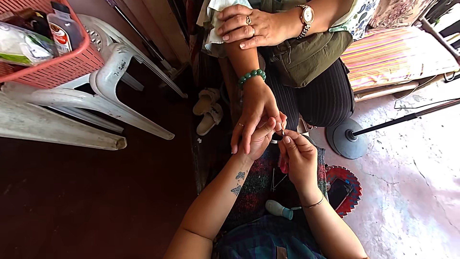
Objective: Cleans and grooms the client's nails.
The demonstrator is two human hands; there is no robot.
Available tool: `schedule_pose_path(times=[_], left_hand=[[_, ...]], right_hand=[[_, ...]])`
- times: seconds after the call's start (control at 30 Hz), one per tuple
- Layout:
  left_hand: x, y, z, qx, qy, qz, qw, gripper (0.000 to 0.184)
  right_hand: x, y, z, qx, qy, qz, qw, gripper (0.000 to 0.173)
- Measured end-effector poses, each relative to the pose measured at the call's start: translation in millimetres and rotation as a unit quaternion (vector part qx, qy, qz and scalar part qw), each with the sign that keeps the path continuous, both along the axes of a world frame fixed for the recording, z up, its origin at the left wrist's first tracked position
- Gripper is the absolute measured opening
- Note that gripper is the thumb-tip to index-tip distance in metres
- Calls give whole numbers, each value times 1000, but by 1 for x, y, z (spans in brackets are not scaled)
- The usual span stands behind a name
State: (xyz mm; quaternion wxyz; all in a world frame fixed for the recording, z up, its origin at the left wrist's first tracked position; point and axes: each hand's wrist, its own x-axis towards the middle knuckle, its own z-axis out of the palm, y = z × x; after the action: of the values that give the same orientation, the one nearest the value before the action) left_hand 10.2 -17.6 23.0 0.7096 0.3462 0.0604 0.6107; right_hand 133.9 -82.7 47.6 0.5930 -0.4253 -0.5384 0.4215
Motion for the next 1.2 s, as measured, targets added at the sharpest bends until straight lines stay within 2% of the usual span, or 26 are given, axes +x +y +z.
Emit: schedule_pose_path(times=[0.07,0.2,0.23,0.33,0.37,0.47,0.5,0.53,0.6,0.63,0.67,0.73,0.8,0.87,0.93,0.97,1.07,1.1,1.13,1.2], left_hand=[[0,-1,1,-2,-4,-5,1000,12],[0,0,-1,7,-9,-9,1000,14],[0,0,-1,3,-9,-9,1000,14],[1,-2,1,-4,1,-2,1000,12],[1,-2,1,-6,3,0,1000,12],[1,0,0,-4,-1,-2,1000,12],[1,0,-1,-1,-2,-1,1000,12],[1,0,0,2,-3,-1,1000,12],[1,-1,0,-5,1,-2,1000,12],[1,-2,1,-11,5,2,1000,12],[1,-2,1,-12,5,4,1000,12],[2,-1,1,-3,-1,3,1000,12],[2,0,0,4,-3,4,1000,12],[2,0,0,2,0,9,1000,12],[2,0,0,5,10,13,1000,13],[2,0,0,8,13,14,1000,13],[3,0,1,14,13,14,1000,13],[3,1,0,13,14,15,1000,13],[3,1,0,14,14,16,1000,13],[2,1,-1,17,17,11,1000,15]], right_hand=[[1,1,-5,64,-70,-23,995,21],[-2,-1,2,-54,68,16,996,21],[-3,-1,1,-35,49,6,998,21],[-1,2,-9,117,-135,-64,982,21],[1,2,-10,124,-146,-66,979,21],[0,2,-4,26,-17,-15,999,20],[-1,2,-4,23,-12,-16,1000,20],[-1,2,-5,55,-56,-33,996,19],[2,5,-10,155,-197,-86,964,20],[3,6,-10,177,-232,-100,951,21],[4,6,-9,169,-229,-93,954,21],[3,3,-4,84,-120,-39,989,21],[0,1,-1,27,-36,-16,999,20],[0,1,-4,92,-125,-57,986,20],[3,4,-7,163,-234,-106,953,21],[4,4,-7,161,-239,-103,952,21],[5,2,0,54,-93,-38,994,20],[3,1,1,47,-82,-38,995,20],[3,1,-1,75,-123,-57,988,20],[5,4,-6,157,-255,-114,947,22]])
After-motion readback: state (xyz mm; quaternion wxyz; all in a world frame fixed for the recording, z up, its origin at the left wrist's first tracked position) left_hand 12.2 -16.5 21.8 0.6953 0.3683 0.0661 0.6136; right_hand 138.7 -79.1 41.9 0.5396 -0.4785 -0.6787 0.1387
